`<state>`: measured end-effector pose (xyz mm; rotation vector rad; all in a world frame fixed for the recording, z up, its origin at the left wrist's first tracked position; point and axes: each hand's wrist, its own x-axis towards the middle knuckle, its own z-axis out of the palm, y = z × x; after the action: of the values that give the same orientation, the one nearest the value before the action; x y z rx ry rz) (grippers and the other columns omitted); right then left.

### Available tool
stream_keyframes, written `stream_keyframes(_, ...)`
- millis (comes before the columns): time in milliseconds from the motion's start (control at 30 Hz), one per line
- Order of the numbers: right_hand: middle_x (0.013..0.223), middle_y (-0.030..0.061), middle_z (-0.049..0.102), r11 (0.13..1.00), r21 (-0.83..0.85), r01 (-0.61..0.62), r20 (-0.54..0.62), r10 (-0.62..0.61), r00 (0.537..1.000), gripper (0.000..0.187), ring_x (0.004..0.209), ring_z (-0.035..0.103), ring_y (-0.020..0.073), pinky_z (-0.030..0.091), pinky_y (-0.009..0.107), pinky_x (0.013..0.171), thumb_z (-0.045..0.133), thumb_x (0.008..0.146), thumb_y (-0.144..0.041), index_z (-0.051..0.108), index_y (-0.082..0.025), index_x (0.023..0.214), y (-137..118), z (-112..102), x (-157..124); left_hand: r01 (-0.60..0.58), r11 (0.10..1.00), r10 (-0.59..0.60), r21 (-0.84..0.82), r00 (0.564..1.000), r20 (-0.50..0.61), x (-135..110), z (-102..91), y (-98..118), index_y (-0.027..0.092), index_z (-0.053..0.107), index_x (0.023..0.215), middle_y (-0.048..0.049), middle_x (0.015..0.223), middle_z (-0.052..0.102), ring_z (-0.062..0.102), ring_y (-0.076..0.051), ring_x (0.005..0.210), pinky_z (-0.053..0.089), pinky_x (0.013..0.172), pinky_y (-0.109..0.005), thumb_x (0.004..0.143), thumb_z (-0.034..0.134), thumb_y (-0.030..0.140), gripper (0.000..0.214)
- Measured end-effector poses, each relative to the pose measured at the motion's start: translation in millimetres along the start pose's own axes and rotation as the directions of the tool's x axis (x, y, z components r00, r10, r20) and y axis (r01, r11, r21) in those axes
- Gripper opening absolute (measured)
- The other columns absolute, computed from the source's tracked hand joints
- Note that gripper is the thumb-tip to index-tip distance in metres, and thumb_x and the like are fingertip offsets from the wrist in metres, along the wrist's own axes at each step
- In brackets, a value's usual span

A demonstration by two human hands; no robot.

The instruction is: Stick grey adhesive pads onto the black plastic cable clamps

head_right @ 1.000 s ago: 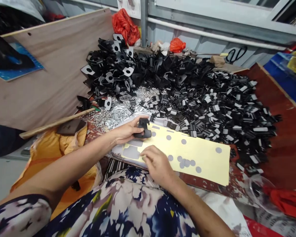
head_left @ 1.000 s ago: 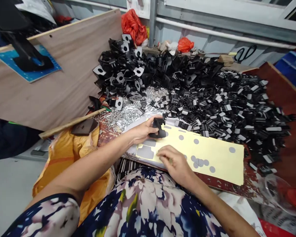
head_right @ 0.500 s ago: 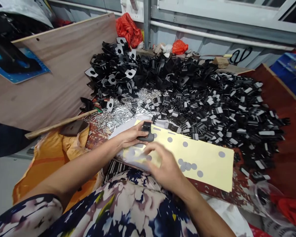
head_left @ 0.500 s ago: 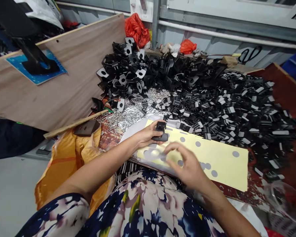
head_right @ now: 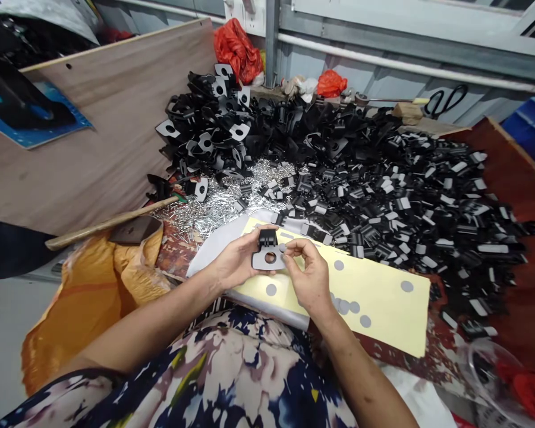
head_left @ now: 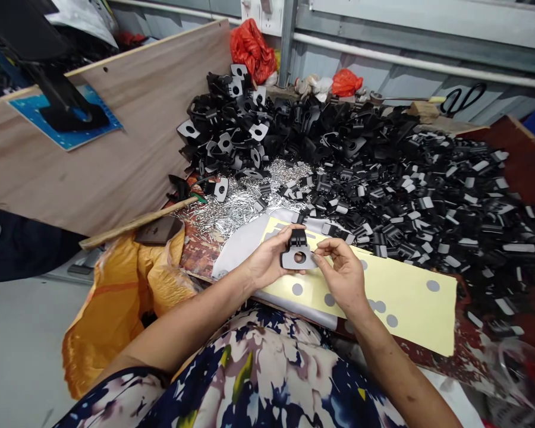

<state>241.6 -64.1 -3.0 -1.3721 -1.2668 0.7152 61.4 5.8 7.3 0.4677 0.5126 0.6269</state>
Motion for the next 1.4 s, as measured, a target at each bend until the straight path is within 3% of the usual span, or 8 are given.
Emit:
stream_keyframes(500,0.095,0.0025,0.07,0.997,-0.075,0.027,0.02,-0.025,0.999,0.012,0.092,0.068,0.0212,0.056,0.038,0.089,0.068,0.09,-0.022,0.067,-0.026,0.102,2,4,1,-0.021,1.0,0.021,0.0,1.0,-0.004,-2,1.7,1,0.025,0.065,0.124,-0.0046,0.106,0.059,0.059,-0.016,0.076,0.063,0.071,-0.041,0.085,0.08,0.04,0.043)
stream_keyframes(800,0.093,0.002,0.069,0.959,-0.238,0.155,0.055,-0.146,0.988,0.015,0.087,0.07,0.021,0.059,0.036,0.083,0.063,0.094,-0.019,0.062,-0.027,0.106,-3,10,2,-0.192,0.94,0.223,0.283,0.972,-0.08,5,3.1,-15,0.027,0.056,0.126,-0.001,0.102,0.06,0.061,-0.014,0.076,0.054,0.065,-0.026,0.075,0.088,0.027,0.06)
stream_keyframes(900,0.094,0.0039,0.068,0.877,-0.373,0.303,0.07,-0.299,0.952,0.024,0.085,0.069,0.0222,0.058,0.037,0.078,0.058,0.096,-0.015,0.058,-0.027,0.116,1,19,-4,-0.306,0.824,0.406,0.477,0.906,-0.121,9,0.8,-22,0.025,0.06,0.121,-0.0012,0.103,0.062,0.062,-0.016,0.087,0.054,0.074,-0.025,0.077,0.081,0.018,0.048)
stream_keyframes(1000,0.104,0.008,0.067,0.671,-0.554,0.493,0.116,-0.523,0.844,0.041,0.09,0.067,0.0239,0.056,0.04,0.079,0.054,0.098,-0.009,0.05,-0.025,0.135,6,24,-9,-0.39,0.689,0.569,0.611,0.814,-0.121,10,-3.3,-26,0.024,0.064,0.115,-0.0018,0.108,0.064,0.061,-0.018,0.103,0.053,0.087,-0.026,0.074,0.078,0.014,0.045)
stream_keyframes(1067,0.12,0.0139,0.064,0.562,-0.666,0.491,0.095,-0.588,0.803,0.054,0.101,0.065,0.0274,0.055,0.045,0.085,0.061,0.097,-0.012,0.043,-0.024,0.146,6,21,-9,-0.37,0.704,0.557,0.606,0.817,-0.147,9,-5.3,-27,0.025,0.063,0.117,-0.0017,0.107,0.063,0.062,-0.018,0.097,0.056,0.077,-0.025,0.074,0.079,0.019,0.046)
stream_keyframes(1133,0.133,0.0183,0.059,0.617,-0.686,0.385,0.015,-0.517,0.856,0.071,0.113,0.061,0.0322,0.054,0.052,0.093,0.076,0.091,-0.023,0.039,-0.024,0.152,3,14,-6,-0.303,0.768,0.476,0.565,0.86,-0.185,6,-4.6,-28,0.028,0.06,0.121,-0.0007,0.104,0.06,0.061,-0.017,0.085,0.055,0.061,-0.023,0.076,0.081,0.025,0.05)
stream_keyframes(1233,0.118,0.0106,0.066,0.893,-0.426,0.146,0.079,-0.124,0.989,0.08,0.104,0.064,0.0276,0.057,0.045,0.09,0.085,0.083,-0.032,0.043,-0.025,0.15,-4,-1,-1,-0.198,0.828,0.338,0.524,0.922,-0.187,-2,0.3,-29,0.032,0.059,0.123,0.0017,0.101,0.06,0.058,-0.015,0.073,0.05,0.047,-0.022,0.075,0.082,0.025,0.054)
stream_keyframes(1400,0.09,-0.0003,0.072,0.97,-0.194,-0.147,0.551,0.232,0.802,0.048,0.073,0.064,0.0185,0.052,0.032,0.066,0.081,0.087,-0.035,0.067,-0.028,0.133,-8,-30,23,0.148,0.816,-0.089,0.559,0.987,-0.132,-9,2.4,3,0.032,0.064,0.12,0.0031,0.084,0.066,0.06,-0.015,0.057,0.049,0.044,-0.023,0.071,0.079,0.014,0.055)
